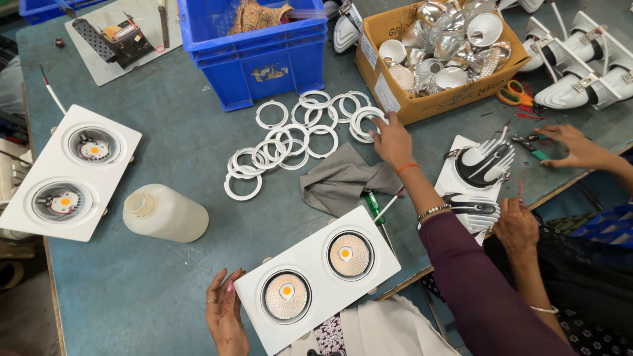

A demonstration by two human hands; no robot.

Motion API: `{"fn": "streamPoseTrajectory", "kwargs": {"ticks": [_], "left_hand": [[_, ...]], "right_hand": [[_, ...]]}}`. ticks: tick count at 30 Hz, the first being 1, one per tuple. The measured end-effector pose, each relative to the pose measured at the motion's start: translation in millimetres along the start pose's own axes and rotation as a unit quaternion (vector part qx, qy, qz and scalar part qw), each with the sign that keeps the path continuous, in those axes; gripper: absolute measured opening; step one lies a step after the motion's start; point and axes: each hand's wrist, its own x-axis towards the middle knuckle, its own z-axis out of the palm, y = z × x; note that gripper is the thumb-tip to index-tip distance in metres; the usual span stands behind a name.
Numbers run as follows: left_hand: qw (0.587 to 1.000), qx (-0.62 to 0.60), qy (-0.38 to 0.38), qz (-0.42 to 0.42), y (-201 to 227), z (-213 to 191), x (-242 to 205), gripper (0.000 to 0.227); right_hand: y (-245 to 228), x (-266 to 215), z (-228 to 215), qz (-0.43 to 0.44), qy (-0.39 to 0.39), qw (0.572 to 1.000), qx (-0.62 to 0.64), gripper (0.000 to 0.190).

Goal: The person assembles a dual recessed LED light fixture by inserting LED modules into the housing, applying adhesive from a bottle, and securing the components with a screwdriver. The person also places a diffuser lens and a white plastic ring over the LEDs.

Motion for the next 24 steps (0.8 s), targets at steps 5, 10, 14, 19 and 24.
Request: {"fn": "streamPoseTrajectory", "kwargs": {"ticks": [5,10,14,19,24], "left_hand": [[0.998,-0.032,0.017,0.046,2.1,-7.3,-0.6,0.043],[0.993,-0.023,0.052,0.103,15.0,-0.2,-3.3,0.036],[0.973,-0.012,0.087,0.215,32.6,20.0,-10.1,0.031],[0.978,0.019,-0.026,0.205,55.7,59.6,-4.8,0.039],[0.955,0.139,-0.262,0.031,51.1,120.0,1.3,0.048]], "right_hand": [[17.4,7.8,12.7,-0.057,-0.089,0.988,-0.111,0.025],[1.4,-2.7,-31.8,-0.09,-0.017,0.995,-0.047,0.014],[-41.8,-39.4,-100.4,-0.152,0.046,0.987,0.022,0.019],[-103.4,-101.6,-161.7,-0.274,0.119,0.954,0.035,0.031],[-135.6,-144.9,-171.7,-0.347,0.104,0.93,0.06,0.029]]}}
